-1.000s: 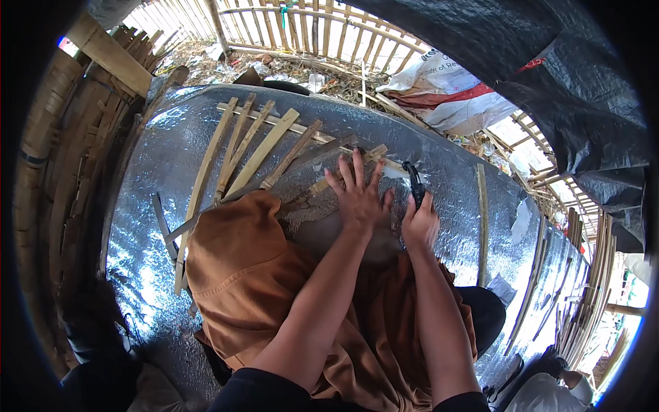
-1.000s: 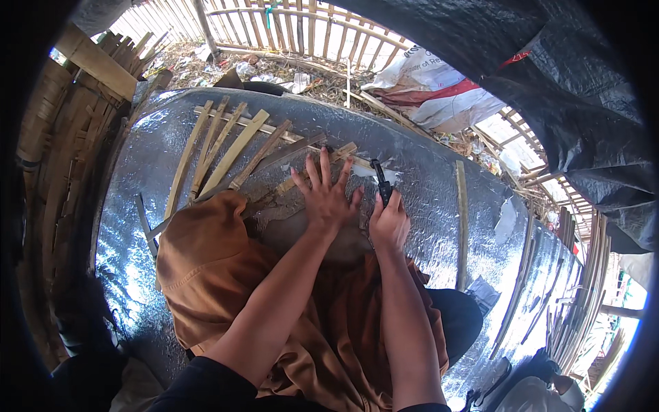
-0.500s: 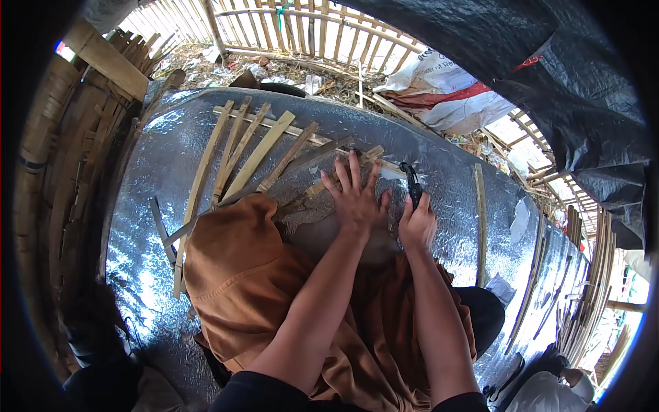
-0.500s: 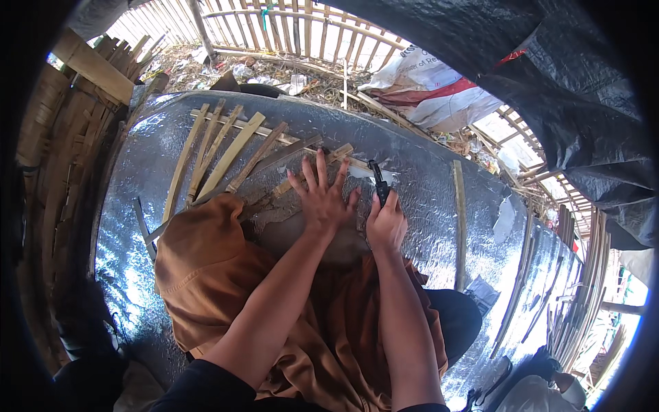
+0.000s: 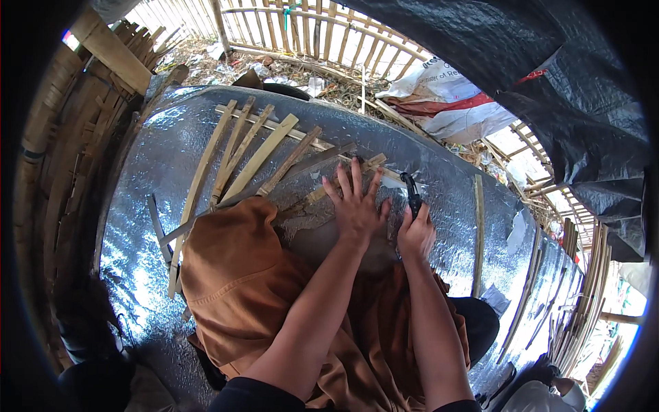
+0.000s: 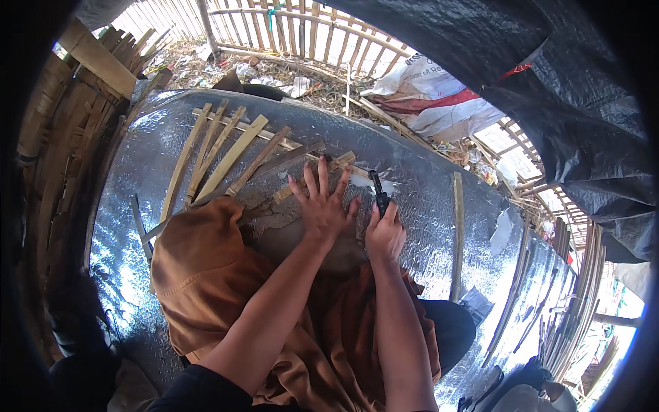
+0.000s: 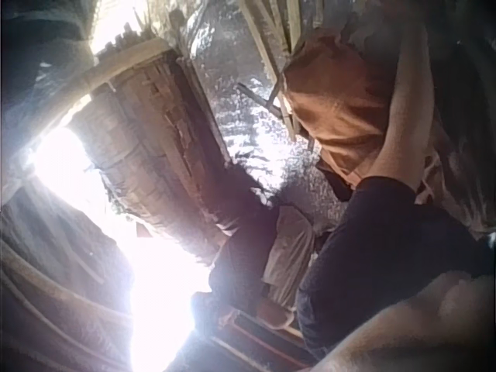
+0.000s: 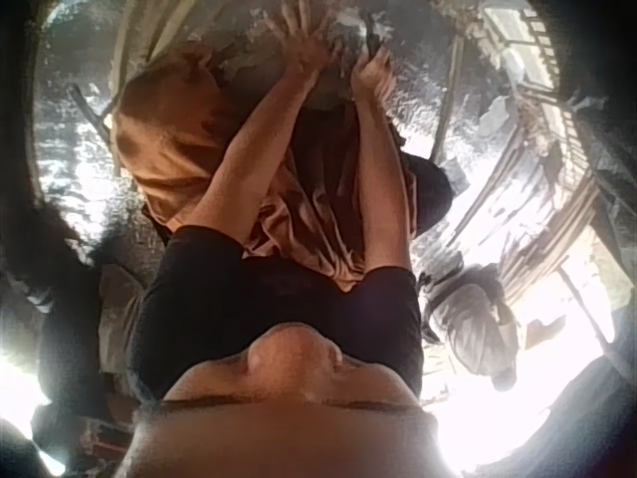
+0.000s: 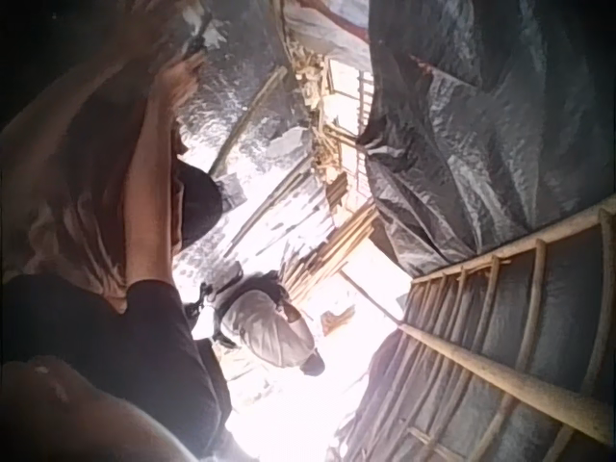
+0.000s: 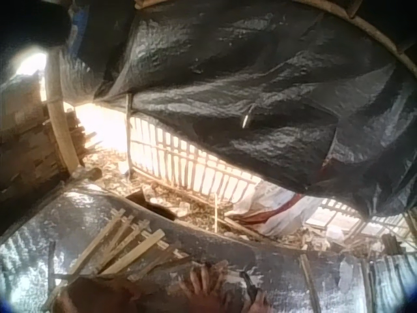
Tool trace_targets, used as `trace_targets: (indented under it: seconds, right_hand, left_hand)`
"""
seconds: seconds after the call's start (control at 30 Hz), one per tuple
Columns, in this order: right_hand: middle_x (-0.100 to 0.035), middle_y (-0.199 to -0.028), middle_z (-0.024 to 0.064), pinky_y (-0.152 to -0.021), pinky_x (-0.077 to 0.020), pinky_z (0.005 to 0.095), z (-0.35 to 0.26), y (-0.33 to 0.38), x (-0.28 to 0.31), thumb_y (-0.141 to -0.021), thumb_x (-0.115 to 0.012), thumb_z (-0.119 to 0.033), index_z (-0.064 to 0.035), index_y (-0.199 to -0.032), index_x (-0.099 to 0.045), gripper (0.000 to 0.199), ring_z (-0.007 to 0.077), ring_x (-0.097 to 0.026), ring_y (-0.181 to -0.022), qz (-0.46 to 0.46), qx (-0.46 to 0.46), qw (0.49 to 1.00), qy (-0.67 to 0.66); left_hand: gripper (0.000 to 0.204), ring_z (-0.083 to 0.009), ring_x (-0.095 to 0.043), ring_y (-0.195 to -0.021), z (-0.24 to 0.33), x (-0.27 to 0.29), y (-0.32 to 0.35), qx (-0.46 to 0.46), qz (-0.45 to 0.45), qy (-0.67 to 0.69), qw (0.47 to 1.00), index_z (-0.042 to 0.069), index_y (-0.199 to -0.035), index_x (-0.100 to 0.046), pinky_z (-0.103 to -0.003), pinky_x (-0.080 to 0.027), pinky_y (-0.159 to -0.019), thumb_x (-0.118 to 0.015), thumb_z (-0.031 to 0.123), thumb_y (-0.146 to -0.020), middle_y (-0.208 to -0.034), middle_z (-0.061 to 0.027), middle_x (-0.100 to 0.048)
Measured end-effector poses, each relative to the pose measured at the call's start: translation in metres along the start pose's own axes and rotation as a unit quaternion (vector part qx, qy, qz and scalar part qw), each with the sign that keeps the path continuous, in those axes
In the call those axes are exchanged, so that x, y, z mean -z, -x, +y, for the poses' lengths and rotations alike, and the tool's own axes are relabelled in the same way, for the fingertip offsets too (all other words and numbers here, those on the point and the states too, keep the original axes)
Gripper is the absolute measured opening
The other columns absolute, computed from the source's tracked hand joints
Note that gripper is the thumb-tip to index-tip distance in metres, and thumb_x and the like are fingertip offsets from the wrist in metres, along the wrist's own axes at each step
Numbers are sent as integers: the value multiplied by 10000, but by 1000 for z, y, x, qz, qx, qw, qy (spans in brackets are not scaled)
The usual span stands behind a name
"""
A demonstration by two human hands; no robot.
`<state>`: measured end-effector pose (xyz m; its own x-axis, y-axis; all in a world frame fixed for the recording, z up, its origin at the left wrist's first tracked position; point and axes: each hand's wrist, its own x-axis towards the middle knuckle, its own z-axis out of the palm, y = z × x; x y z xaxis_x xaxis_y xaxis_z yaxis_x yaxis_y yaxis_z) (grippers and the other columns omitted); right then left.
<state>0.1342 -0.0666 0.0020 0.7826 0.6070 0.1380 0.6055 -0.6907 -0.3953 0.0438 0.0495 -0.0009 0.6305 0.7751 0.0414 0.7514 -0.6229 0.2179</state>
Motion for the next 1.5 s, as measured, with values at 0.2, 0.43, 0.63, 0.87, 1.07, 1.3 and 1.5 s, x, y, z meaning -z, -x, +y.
trace_targets:
  seconds: [0.2, 0.43, 0.63, 0.87, 1.07, 1.3, 1.5]
  right_hand:
    - [-698, -965, 273, -696, -546, 576, -2, 1, -2, -1016, -574, -288, -11, -1226, -526, 351, 486, -686, -819, 35, 21, 999, 5]
    - [-701, -987, 273, -689, -549, 564, 3, 4, -3, -1009, -582, -280, 13, -1249, -524, 383, 474, -694, -824, 16, 3, 1000, 4]
    - [-712, -946, 248, -677, -556, 549, 6, 0, -5, -1010, -578, -285, -9, -1267, -516, 382, 457, -704, -802, 12, 22, 999, 43]
    - [-698, -1008, 263, -699, -564, 537, 5, 4, -1, -1008, -577, -291, -5, -1258, -525, 384, 455, -703, -855, 37, 48, 998, 35]
    - [-700, -987, 250, -691, -563, 525, 6, 3, 1, -1000, -590, -279, 4, -1241, -558, 373, 446, -705, -836, 31, 46, 998, 43]
    - [-711, -989, 206, -683, -567, 512, 13, 1, 5, -979, -615, -301, -32, -1235, -578, 373, 424, -712, -823, 56, 107, 993, 17]
    - [-716, -947, 164, -663, -563, 514, 10, 1, 6, -921, -691, -360, -96, -1136, -623, 347, 403, -714, -790, 59, 108, 992, 11]
  left_hand:
    - [721, -464, -184, -1520, 1, 1, 1, 1, -9, -3, 1000, 355, -1617, -286, -761, -45, -1155, -436, 641, -973, -1690, -182, -167]
    - [714, -457, -158, -1530, -1, 0, 1, 1, -22, -7, 1000, 360, -1618, -276, -758, -49, -1156, -408, 648, -979, -1696, -176, -144]
    - [724, -455, -142, -1536, 2, 3, 2, 1, -38, -7, 999, 360, -1625, -253, -756, -48, -1158, -400, 652, -979, -1700, -171, -131]
    - [729, -453, -140, -1538, 0, 2, 2, 4, -37, -1, 999, 362, -1625, -255, -755, -44, -1160, -418, 648, -974, -1703, -168, -123]
    - [726, -451, -131, -1540, -1, 2, 3, 2, -37, 7, 999, 360, -1621, -267, -753, -48, -1160, -426, 646, -973, -1699, -169, -133]
    - [723, -453, -157, -1530, -1, 3, 1, -1, -33, 7, 999, 359, -1616, -281, -755, -51, -1160, -441, 640, -969, -1694, -170, -147]
    - [727, -456, -166, -1527, -2, 5, 2, -2, -19, 6, 1000, 356, -1615, -292, -755, -48, -1160, -470, 621, -962, -1687, -178, -158]
